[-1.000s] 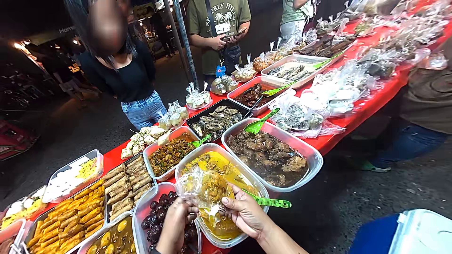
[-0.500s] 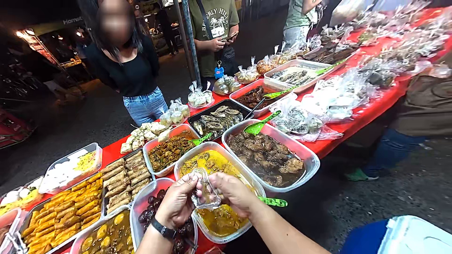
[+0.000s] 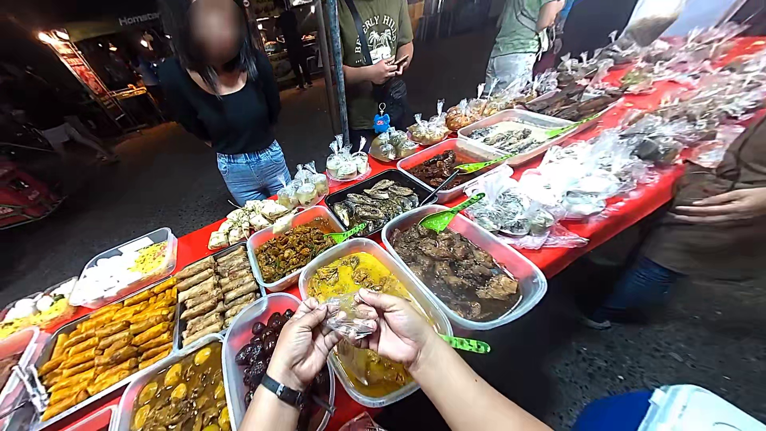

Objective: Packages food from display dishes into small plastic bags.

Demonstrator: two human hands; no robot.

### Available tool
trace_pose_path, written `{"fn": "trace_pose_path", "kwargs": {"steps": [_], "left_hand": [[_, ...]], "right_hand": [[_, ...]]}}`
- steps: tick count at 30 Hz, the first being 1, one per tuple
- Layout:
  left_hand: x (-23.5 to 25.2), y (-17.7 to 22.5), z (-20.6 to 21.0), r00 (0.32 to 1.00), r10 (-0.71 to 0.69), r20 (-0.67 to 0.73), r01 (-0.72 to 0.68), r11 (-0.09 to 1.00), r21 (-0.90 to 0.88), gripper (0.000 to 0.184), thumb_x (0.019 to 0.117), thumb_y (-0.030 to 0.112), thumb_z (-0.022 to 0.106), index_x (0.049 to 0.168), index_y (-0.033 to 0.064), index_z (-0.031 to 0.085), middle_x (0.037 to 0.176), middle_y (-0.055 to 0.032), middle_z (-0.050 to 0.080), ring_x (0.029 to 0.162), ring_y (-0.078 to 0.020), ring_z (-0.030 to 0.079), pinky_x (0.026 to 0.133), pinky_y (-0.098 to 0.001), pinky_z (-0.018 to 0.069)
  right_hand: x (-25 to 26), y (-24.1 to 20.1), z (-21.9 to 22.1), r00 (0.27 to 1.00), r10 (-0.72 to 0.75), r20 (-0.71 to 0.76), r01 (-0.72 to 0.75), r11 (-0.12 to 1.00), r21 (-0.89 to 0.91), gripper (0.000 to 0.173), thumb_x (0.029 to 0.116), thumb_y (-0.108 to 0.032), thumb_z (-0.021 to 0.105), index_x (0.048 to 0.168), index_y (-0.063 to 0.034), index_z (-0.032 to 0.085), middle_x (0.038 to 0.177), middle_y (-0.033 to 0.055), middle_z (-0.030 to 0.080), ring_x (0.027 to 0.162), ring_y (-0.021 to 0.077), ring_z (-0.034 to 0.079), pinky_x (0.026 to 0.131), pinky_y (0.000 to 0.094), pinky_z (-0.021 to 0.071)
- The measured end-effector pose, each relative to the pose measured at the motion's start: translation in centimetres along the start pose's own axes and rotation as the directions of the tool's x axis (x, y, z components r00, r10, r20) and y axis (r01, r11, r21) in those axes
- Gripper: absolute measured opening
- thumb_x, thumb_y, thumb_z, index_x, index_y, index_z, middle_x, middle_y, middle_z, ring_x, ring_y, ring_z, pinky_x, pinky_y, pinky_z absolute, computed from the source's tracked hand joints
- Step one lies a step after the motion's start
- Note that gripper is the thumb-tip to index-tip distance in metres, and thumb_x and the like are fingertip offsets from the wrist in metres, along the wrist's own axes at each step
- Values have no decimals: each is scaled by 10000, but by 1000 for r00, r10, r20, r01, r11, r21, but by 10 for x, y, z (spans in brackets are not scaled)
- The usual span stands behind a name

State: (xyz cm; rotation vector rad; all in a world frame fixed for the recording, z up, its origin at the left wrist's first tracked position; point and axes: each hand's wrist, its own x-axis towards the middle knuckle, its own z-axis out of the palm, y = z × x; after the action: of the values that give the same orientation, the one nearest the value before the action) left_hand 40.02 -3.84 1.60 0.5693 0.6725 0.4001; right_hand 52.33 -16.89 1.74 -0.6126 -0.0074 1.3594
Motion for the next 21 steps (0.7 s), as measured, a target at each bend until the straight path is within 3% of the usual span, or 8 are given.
{"fn": "trace_pose_path", "kwargs": {"steps": [6, 9, 13, 14, 16, 18, 19, 21], "left_hand": [[4, -1, -10, 963, 30, 269, 79, 919, -386, 339, 1048, 127, 294, 913, 85, 602, 683, -127, 665, 574, -249, 688, 561, -390, 615], [5, -1, -7, 955, 107, 277, 25, 900, -435, 374, 1086, 185, 268, 980, 112, 619, 676, -106, 656, 551, -223, 677, 542, -367, 612], [6, 3, -6, 966, 109, 236, -12, 926, -378, 371, 1101, 195, 297, 1104, 107, 658, 802, -105, 687, 591, -182, 672, 549, -320, 603], [5, 6, -6, 972, 100, 214, -16, 931, -364, 355, 1090, 156, 317, 1123, 92, 664, 848, -111, 701, 592, -167, 669, 535, -295, 594], [4, 12, -8, 981, 89, 174, -26, 942, -335, 343, 1068, 97, 325, 1146, 72, 658, 894, -119, 713, 584, -150, 659, 513, -269, 574], [2, 21, -9, 983, 87, 159, -35, 953, -300, 346, 1060, 68, 326, 1166, 48, 654, 869, -131, 707, 563, -146, 653, 497, -257, 570], [1, 24, -11, 981, 91, 170, -40, 959, -280, 347, 1059, 56, 336, 1187, 40, 658, 870, -139, 705, 563, -143, 649, 500, -252, 567], [1, 29, -13, 969, 99, 225, -42, 968, -246, 350, 1043, 24, 358, 1215, 36, 663, 914, -148, 708, 575, -131, 639, 515, -243, 564]], "right_hand": [[5, 5, 0, 997, -16, -75, 22, 996, 85, 468, 1125, -282, 284, 833, -70, 583, 592, 21, 543, 546, 150, 599, 646, 356, 611], [8, 9, 2, 998, -34, -59, 39, 995, 93, 424, 1127, -256, 293, 876, -61, 575, 603, 25, 543, 558, 162, 609, 670, 376, 621], [-2, 5, -5, 970, -224, -95, 171, 906, -388, 151, 1079, -62, 452, 1077, -8, 594, 798, 95, 668, 743, 210, 696, 756, 400, 617], [-6, -1, -13, 955, -286, -84, 178, 773, -609, 138, 1055, -53, 504, 1144, -3, 597, 905, 101, 704, 836, 197, 710, 799, 375, 606], [-19, -17, -37, 927, -368, -75, 24, 256, -966, 254, 1027, -165, 595, 1234, -22, 636, 1142, 93, 699, 1067, 177, 680, 955, 359, 555], [-35, -29, -61, 906, -387, -172, -278, -236, -931, 350, 1009, -291, 632, 1260, -52, 676, 1306, 165, 644, 1284, 321, 574, 1078, 515, 470], [-42, -31, -74, 882, -400, -248, -400, -360, -843, 385, 982, -321, 663, 1261, -57, 685, 1340, 209, 610, 1315, 400, 531, 1054, 587, 468], [-53, -30, -94, 823, -419, -383, -552, -437, -710, 462, 943, -338, 710, 1295, -42, 664, 1384, 259, 549, 1278, 479, 534, 969, 656, 499]]}}
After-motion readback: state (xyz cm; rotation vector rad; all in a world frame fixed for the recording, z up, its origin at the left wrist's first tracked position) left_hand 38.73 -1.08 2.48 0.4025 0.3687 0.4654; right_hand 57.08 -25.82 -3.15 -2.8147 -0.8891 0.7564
